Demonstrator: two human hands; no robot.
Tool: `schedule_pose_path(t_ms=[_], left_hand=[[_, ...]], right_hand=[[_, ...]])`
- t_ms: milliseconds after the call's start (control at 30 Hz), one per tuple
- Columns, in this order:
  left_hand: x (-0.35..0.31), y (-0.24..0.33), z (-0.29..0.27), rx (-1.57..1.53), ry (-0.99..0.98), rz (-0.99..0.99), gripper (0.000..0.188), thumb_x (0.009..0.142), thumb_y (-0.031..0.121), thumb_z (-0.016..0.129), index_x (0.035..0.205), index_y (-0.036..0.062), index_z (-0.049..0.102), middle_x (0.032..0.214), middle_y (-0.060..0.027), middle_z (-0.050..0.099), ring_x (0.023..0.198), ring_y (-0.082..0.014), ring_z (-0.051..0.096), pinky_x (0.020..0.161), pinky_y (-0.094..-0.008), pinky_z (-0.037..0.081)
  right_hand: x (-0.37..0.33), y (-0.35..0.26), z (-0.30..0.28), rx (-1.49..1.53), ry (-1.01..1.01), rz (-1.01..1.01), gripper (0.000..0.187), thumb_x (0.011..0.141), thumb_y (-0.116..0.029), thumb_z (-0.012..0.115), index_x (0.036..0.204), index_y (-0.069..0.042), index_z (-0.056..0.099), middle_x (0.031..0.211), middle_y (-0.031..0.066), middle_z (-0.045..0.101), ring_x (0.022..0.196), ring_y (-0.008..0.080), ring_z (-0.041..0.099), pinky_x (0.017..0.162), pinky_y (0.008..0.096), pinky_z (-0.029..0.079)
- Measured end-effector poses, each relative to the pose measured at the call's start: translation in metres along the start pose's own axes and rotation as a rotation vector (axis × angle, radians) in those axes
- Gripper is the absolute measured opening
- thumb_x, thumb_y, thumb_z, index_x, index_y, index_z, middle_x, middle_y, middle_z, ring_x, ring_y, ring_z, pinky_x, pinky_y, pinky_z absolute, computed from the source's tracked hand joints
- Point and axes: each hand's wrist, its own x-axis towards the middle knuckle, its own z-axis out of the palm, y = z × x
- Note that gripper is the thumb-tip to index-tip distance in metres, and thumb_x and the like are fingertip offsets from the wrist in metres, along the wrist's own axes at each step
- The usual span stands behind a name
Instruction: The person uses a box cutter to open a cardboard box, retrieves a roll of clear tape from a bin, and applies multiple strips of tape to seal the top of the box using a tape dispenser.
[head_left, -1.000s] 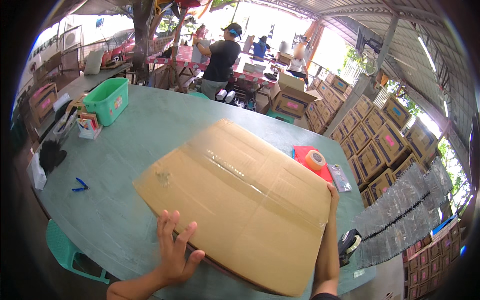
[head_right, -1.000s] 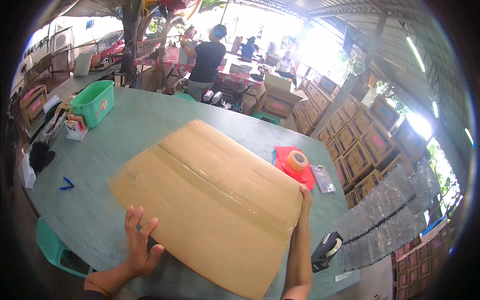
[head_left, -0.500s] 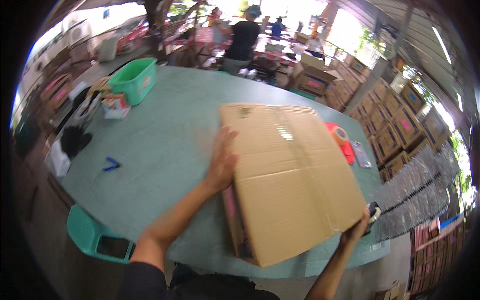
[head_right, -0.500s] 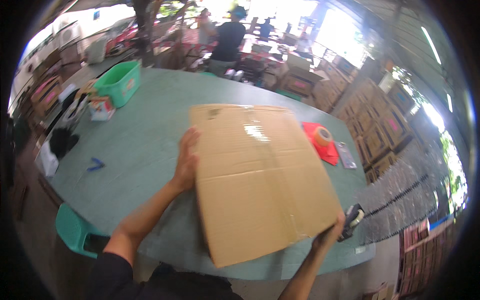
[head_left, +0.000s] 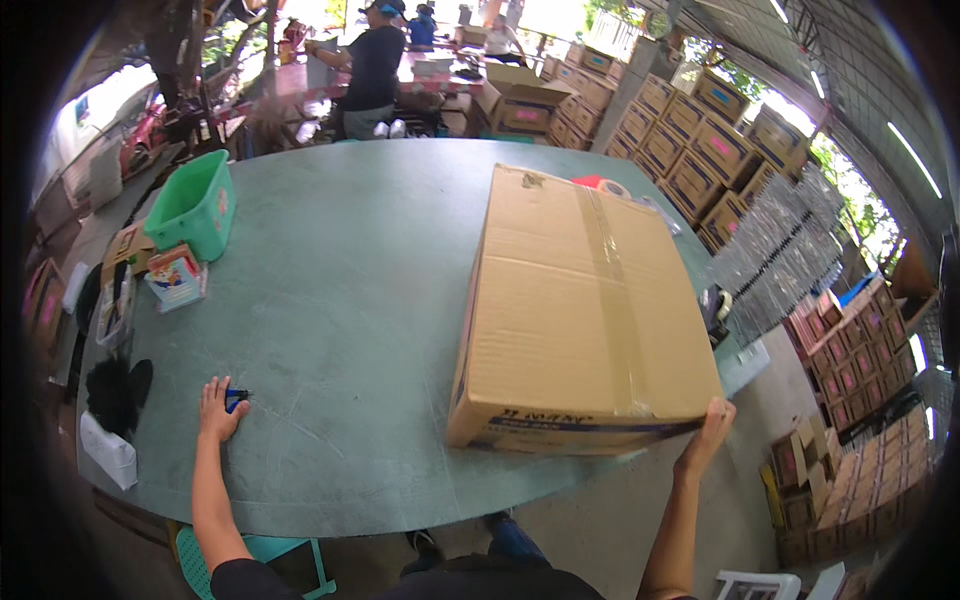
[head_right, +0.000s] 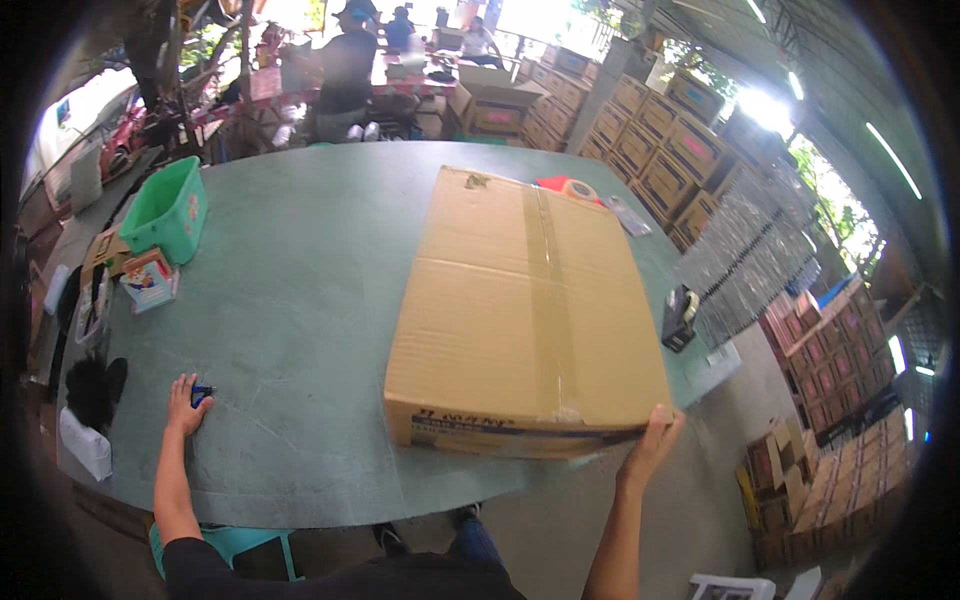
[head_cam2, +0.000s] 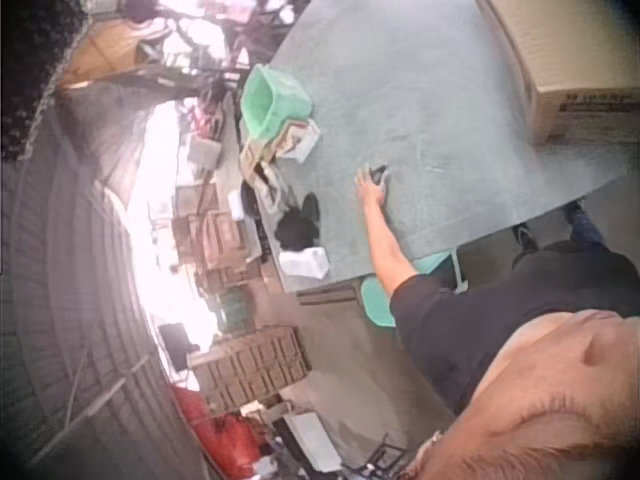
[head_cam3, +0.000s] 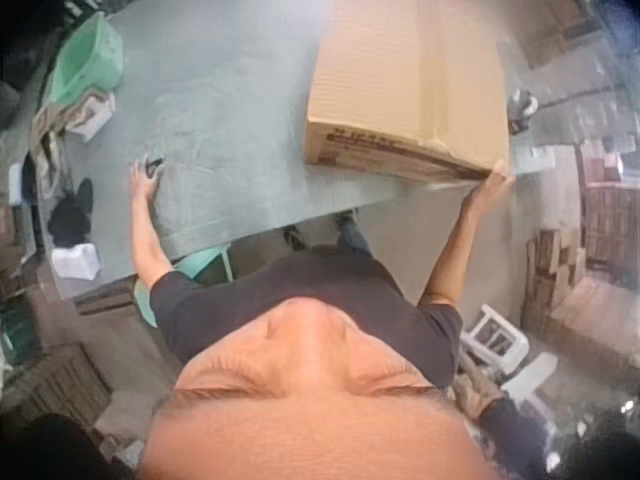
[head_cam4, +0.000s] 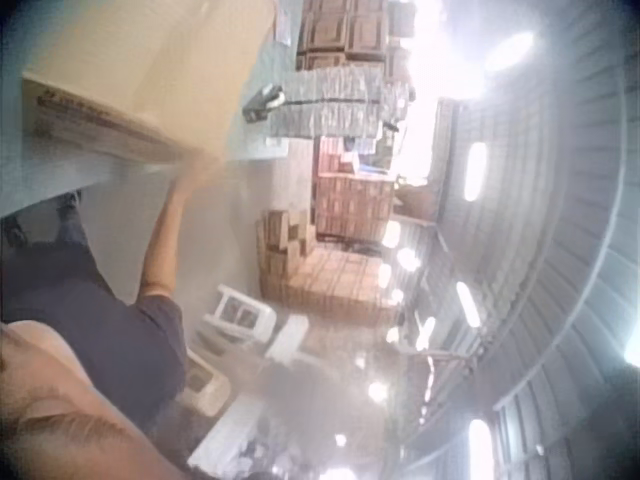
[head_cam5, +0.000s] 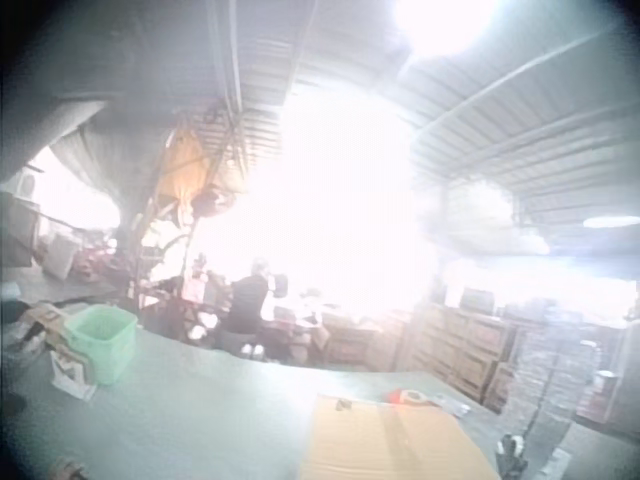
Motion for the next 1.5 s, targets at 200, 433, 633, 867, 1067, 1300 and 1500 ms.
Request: schedule_pose_path(t_ms=[200,433,633,867,1067,1300,1500], left_hand=[[-0.028,0.028,0.038,0.297,0.279,-0.066,0.047,0.083,0.046,0.048,0.102,0.0029,0.052,0.099,-0.0124,0.053,0.086,-0.0327,0.052,0.073,-0.0439,0.044],[-0.12,0.214,-0.061,-0.777,0.028,0.289,0.043,0.092,0.039,0.038,0.098,0.0,0.052,0.063,-0.012,0.051,0.056,-0.0175,0.052,0.051,-0.0317,0.043],[-0.236,0.413,-0.148,-0.767,0.217,1.008,0.037,0.08,0.022,0.061,0.114,0.0093,0.054,0.079,-0.0141,0.057,0.067,-0.0241,0.057,0.061,-0.0325,0.048],[-0.264,0.46,-0.131,-0.278,0.54,0.868,0.037,0.075,0.022,0.066,0.111,0.0123,0.059,0.079,-0.0107,0.056,0.063,-0.0227,0.054,0.057,-0.0329,0.046],[-0.273,0.472,-0.119,-0.214,0.63,0.846,0.038,0.075,0.022,0.066,0.111,0.0131,0.059,0.079,-0.0098,0.054,0.064,-0.0226,0.053,0.055,-0.0327,0.046],[-0.271,0.51,-0.106,-0.3,0.639,0.646,0.032,0.077,0.024,0.063,0.107,0.0135,0.06,0.079,-0.0111,0.053,0.064,-0.0256,0.055,0.056,-0.0341,0.048],[-0.281,0.471,-0.119,-0.244,0.644,0.646,0.033,0.076,0.023,0.064,0.107,0.0142,0.06,0.08,-0.0103,0.054,0.064,-0.0251,0.055,0.056,-0.034,0.047]], right_hand=[[0.018,0.047,-0.007,0.061,0.105,-0.367,0.043,0.087,-0.038,0.042,0.102,0.003,0.046,0.093,0.0109,0.047,0.093,0.0204,0.045,0.084,0.032,0.034],[0.018,-0.015,-0.013,-0.171,-0.179,-0.749,0.054,0.071,-0.042,0.068,0.104,-0.002,0.052,0.105,0.0133,0.051,0.101,0.0282,0.047,0.089,0.0405,0.034],[0.054,-0.069,-0.014,-0.351,-0.878,-1.099,0.036,0.069,-0.033,0.069,0.095,-0.009,0.061,0.103,0.0069,0.059,0.099,0.0244,0.054,0.082,0.0371,0.043],[0.061,-0.047,-0.004,-0.203,-0.729,-1.496,0.022,0.076,-0.025,0.064,0.09,-0.008,0.061,0.089,0.0055,0.065,0.083,0.0207,0.062,0.069,0.0309,0.051],[0.06,-0.032,0.0,-0.249,-0.579,-1.624,0.018,0.081,-0.023,0.058,0.08,-0.005,0.057,0.085,0.0108,0.064,0.077,0.0237,0.064,0.06,0.0296,0.052],[0.057,-0.049,0.001,-0.348,-0.872,-1.309,0.011,0.078,-0.017,0.058,0.08,-0.006,0.055,0.085,0.0074,0.064,0.078,0.0222,0.063,0.063,0.0295,0.051],[0.047,-0.067,0.025,0.018,-0.761,-1.522,0.015,0.074,-0.013,0.058,0.088,-0.009,0.058,0.09,0.0033,0.063,0.083,0.02,0.06,0.07,0.0304,0.049]])
